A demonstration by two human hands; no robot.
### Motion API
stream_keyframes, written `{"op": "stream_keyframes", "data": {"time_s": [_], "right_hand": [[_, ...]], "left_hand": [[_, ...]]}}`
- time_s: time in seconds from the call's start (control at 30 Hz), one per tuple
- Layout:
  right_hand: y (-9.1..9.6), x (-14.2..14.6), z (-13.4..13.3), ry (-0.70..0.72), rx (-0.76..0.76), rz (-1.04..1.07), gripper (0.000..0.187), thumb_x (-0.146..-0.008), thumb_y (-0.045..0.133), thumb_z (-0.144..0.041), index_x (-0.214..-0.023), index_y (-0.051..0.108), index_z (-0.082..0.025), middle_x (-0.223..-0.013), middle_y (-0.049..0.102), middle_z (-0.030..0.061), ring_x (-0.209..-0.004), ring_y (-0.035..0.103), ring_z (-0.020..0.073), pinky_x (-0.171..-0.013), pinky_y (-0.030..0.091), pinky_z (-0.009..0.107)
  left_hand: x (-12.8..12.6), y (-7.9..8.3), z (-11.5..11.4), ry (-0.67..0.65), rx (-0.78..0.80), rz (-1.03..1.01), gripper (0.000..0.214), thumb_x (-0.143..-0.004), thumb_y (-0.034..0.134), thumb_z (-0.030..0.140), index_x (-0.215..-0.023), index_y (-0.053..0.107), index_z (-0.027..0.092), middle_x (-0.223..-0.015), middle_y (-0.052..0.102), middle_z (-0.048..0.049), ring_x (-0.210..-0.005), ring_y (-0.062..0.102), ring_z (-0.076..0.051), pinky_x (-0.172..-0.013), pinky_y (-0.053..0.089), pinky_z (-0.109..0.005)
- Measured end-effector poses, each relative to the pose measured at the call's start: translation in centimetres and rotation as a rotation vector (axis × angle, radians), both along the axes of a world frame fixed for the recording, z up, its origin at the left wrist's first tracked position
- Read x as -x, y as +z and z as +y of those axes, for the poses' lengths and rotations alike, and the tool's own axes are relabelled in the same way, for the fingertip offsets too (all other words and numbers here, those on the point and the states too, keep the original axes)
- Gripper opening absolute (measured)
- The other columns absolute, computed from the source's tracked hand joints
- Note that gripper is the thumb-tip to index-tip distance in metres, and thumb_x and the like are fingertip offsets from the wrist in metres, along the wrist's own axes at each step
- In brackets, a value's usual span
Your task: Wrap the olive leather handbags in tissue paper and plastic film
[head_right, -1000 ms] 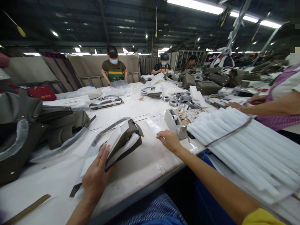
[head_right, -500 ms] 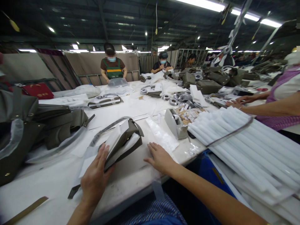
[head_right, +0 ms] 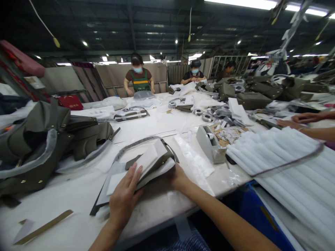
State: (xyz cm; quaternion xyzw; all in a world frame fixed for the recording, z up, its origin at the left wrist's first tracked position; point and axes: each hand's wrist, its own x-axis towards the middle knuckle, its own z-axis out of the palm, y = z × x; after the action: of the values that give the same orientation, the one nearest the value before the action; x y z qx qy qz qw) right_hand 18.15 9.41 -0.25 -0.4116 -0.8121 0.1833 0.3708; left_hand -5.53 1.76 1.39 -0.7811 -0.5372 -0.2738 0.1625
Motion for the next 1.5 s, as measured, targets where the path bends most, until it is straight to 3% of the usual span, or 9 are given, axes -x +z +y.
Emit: {"op": "stream_keyframes", "data": {"time_s": [0.2, 0.37, 0.5, 0.83, 1.0, 1.1, 1.17, 1.33, 1.5], "right_hand": [[4.2, -6.3, -4.9, -0.393, -0.169, -0.009, 0.016, -0.086, 0.048, -0.012, -0.089, 0.061, -0.022, -0.107, 0.071, 0.0073, -0.102, 0.068, 0.0248, -0.091, 0.056, 0.042], [7.3, -4.5, -5.3, -0.009, -0.448, -0.36, 0.048, -0.092, 0.06, -0.025, -0.138, 0.05, -0.016, -0.147, 0.05, 0.0153, -0.138, 0.044, 0.0292, -0.113, 0.04, 0.05], [5.4, -3.1, -3.2, 0.198, -0.517, -0.579, 0.059, -0.091, 0.064, -0.025, -0.146, 0.044, -0.014, -0.15, 0.048, 0.013, -0.142, 0.039, 0.0303, -0.115, 0.039, 0.053], [2.0, -3.4, -2.7, 0.161, -0.6, -0.459, 0.04, -0.096, 0.054, -0.015, -0.136, 0.056, -0.014, -0.131, 0.066, 0.0113, -0.124, 0.06, 0.0237, -0.106, 0.051, 0.044], [5.6, -2.8, -1.9, 0.214, -0.306, -0.409, 0.028, -0.1, 0.051, -0.03, -0.115, 0.07, -0.017, -0.112, 0.074, 0.0083, -0.107, 0.068, 0.0213, -0.095, 0.054, 0.035], [8.5, -1.2, 1.6, 0.117, -0.032, -0.493, 0.035, -0.101, 0.046, -0.037, -0.09, 0.075, -0.021, -0.089, 0.077, 0.0035, -0.086, 0.07, 0.0167, -0.082, 0.052, 0.027], [9.5, 0.5, 5.0, 0.001, 0.09, -0.584, 0.031, -0.101, 0.048, -0.036, -0.1, 0.075, -0.022, -0.099, 0.076, 0.0029, -0.094, 0.069, 0.0157, -0.086, 0.048, 0.025], [8.4, 5.7, 12.6, -0.14, 0.269, -0.795, 0.028, -0.091, 0.065, -0.04, -0.101, 0.073, -0.014, -0.108, 0.073, 0.0121, -0.105, 0.066, 0.0247, -0.091, 0.049, 0.035], [6.7, 8.0, 15.6, -0.244, 0.426, -0.931, 0.034, -0.094, 0.063, -0.04, -0.116, 0.063, -0.015, -0.121, 0.064, 0.0093, -0.109, 0.063, 0.0238, -0.094, 0.051, 0.048]], "left_hand": [[-1.3, -1.3, 0.0, -0.039, -0.032, 0.106, 0.077, -0.085, 0.067, 0.01, -0.152, 0.036, 0.03, -0.155, 0.042, -0.0075, -0.138, 0.046, -0.03, -0.107, 0.049, -0.043], [-1.8, -1.9, 0.0, -0.061, -0.05, 0.17, 0.069, -0.088, 0.067, 0.019, -0.15, 0.039, 0.029, -0.154, 0.043, -0.0096, -0.137, 0.047, -0.033, -0.106, 0.049, -0.044], [-1.6, -1.9, -0.1, -0.063, -0.015, 0.204, 0.065, -0.089, 0.065, 0.019, -0.149, 0.041, 0.03, -0.154, 0.043, -0.0094, -0.137, 0.047, -0.032, -0.106, 0.049, -0.044], [-4.2, 0.9, -0.1, -0.057, 0.136, 0.352, 0.042, -0.099, 0.043, 0.027, -0.138, 0.053, 0.018, -0.156, 0.04, -0.0067, -0.143, 0.038, -0.029, -0.102, 0.048, -0.06], [-5.0, 0.3, -0.1, -0.057, 0.12, 0.293, 0.047, -0.1, 0.042, 0.037, -0.146, 0.043, 0.025, -0.151, 0.048, -0.0064, -0.139, 0.043, -0.03, -0.102, 0.045, -0.063], [-5.0, -0.8, -0.3, -0.027, 0.07, 0.264, 0.045, -0.102, 0.038, 0.033, -0.147, 0.042, 0.026, -0.152, 0.047, -0.0051, -0.14, 0.042, -0.028, -0.104, 0.042, -0.062], [-5.0, -1.1, -0.4, -0.024, 0.077, 0.254, 0.046, -0.102, 0.039, 0.034, -0.148, 0.041, 0.026, -0.152, 0.046, -0.005, -0.14, 0.041, -0.028, -0.106, 0.04, -0.062], [-5.0, -1.3, -0.2, -0.019, 0.053, 0.237, 0.045, -0.101, 0.042, 0.035, -0.145, 0.045, 0.028, -0.15, 0.05, -0.0054, -0.138, 0.043, -0.028, -0.107, 0.038, -0.06], [-4.9, -1.9, 0.0, -0.011, 0.017, 0.243, 0.048, -0.099, 0.047, 0.037, -0.146, 0.044, 0.028, -0.15, 0.05, -0.0063, -0.139, 0.041, -0.027, -0.108, 0.038, -0.058]]}}
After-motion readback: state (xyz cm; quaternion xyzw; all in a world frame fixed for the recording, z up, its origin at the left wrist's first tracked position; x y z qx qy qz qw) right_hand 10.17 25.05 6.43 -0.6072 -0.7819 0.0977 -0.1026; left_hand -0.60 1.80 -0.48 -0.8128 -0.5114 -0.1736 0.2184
